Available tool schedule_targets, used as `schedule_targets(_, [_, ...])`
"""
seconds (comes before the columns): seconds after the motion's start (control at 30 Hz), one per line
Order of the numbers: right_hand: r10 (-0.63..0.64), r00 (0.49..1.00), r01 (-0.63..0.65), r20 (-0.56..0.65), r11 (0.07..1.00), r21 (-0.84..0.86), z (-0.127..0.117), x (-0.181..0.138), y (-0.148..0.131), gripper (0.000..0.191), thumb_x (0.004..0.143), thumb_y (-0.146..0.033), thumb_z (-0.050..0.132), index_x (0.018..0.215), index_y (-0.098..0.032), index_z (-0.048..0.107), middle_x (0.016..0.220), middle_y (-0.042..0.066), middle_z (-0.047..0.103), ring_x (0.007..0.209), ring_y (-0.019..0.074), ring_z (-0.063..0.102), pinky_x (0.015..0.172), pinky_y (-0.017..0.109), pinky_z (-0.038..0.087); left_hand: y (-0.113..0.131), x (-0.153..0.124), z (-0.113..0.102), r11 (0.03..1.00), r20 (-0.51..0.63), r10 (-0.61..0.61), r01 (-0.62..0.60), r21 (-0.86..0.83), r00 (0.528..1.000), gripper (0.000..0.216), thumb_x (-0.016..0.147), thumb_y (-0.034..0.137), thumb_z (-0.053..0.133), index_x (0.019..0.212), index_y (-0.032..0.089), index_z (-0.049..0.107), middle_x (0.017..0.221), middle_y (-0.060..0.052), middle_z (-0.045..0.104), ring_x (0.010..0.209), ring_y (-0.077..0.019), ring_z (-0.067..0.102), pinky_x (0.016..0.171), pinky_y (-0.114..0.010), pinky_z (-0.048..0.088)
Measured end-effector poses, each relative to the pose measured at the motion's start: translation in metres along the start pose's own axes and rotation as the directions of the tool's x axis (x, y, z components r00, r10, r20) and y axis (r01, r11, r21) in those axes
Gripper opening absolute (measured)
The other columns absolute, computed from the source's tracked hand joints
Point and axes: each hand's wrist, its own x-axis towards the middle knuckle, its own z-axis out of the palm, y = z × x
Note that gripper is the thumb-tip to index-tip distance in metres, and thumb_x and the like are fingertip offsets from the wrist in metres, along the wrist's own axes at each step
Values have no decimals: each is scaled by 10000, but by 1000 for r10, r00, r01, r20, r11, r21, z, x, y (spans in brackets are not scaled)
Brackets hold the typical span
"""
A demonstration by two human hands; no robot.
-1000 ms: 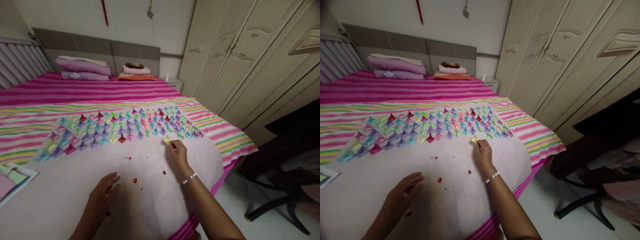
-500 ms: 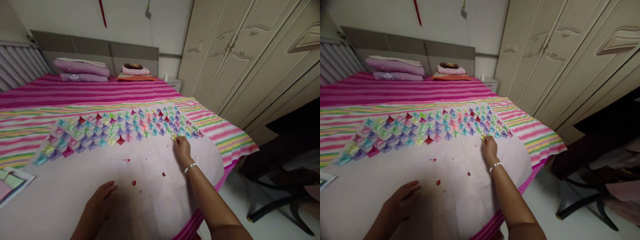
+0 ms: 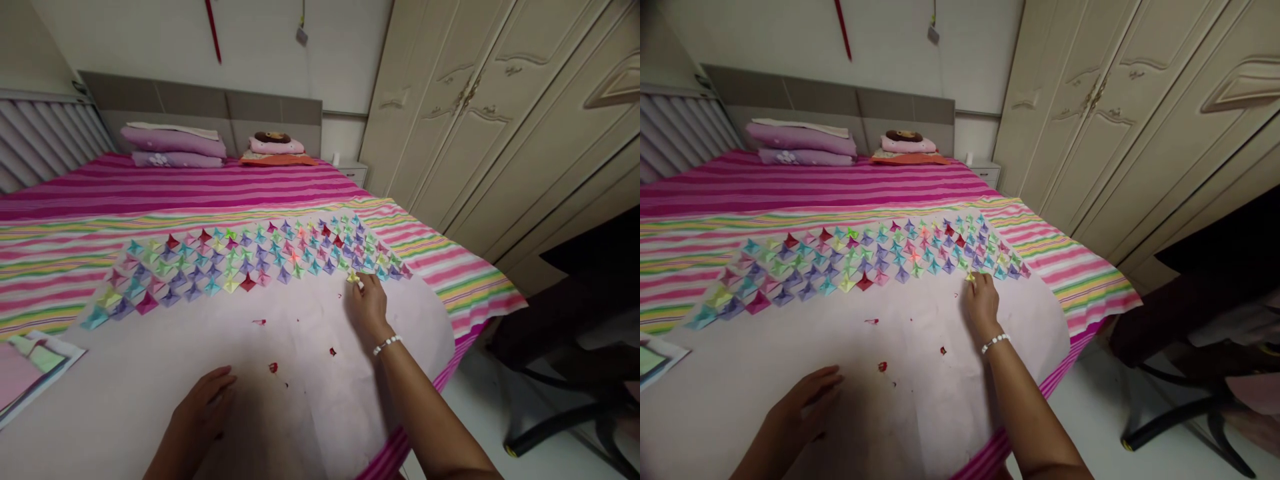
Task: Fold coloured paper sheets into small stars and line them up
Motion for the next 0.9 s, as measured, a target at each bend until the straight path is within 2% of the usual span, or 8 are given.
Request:
schedule_targets(0.07, [-46,999,45,6,998,50,0,-12,-18,296,847,-199,457,1078,-158,639,1010,89,607,731,168,573,704,302,472,1,3,-7,1000,19,12,-12,0,1000,296,773,486,592,909,263,731,1113,-35,701,919,-235,705,781,-312,600])
schedule_targets(0.17, [-223,972,198,72,947,253,10,-39,-49,265,851,-173,462,1048,-166,640,978,91,615,796,189,601,722,311,498,1,10,-22,1000,-17,7,-7,6,1000,319,745,513,603,897,261,726,1039,-36,728,864,-231,714,771,-319,601])
schedule_targets(0.33, [-524,827,425,205,820,383,40,-87,-97,193,862,-184,512,1002,-184,645,991,95,645,923,227,584,824,363,496,4,16,-57,999,-77,-11,13,30,997,334,776,486,562,931,231,710,1029,-60,731,922,-229,693,813,-332,576])
schedule_targets(0.4, [-589,778,476,218,779,407,51,-100,-110,177,855,-187,533,990,-173,647,1015,108,651,951,246,569,841,393,490,5,15,-74,999,-112,-22,25,29,993,337,764,465,565,929,206,703,1002,-75,733,916,-230,688,820,-345,567])
schedule_targets(0.5, [-645,737,526,201,734,429,68,-112,-118,181,869,-221,533,999,-169,648,1066,128,650,983,264,561,856,435,480,0,12,-97,997,-185,-70,76,27,980,317,769,412,550,930,183,701,984,-84,733,901,-224,683,816,-353,556])
schedule_targets(0.67, [-658,745,572,111,715,401,94,-121,-112,231,877,-326,542,997,-170,663,1068,139,662,1003,289,565,842,470,484,-34,10,-132,974,-356,-177,216,73,918,282,766,350,554,920,164,701,932,-79,738,859,-219,676,816,-356,543])
schedule_targets(0.83, [-650,752,560,114,719,412,100,-123,-104,234,872,-353,544,990,-199,674,1083,123,671,1009,289,580,836,476,492,-73,17,-163,947,-534,-204,305,106,820,323,815,311,520,1071,156,643,1127,-110,674,1087,-240,604,986,-401,455])
schedule_targets(0.9, [-644,757,555,111,724,409,100,-123,-103,231,876,-348,535,979,-197,676,1069,119,679,1001,288,585,830,479,495,-84,21,-173,940,-558,-191,314,132,807,372,779,312,599,1107,139,627,1233,-141,616,1216,-271,519,1069,-421,375])
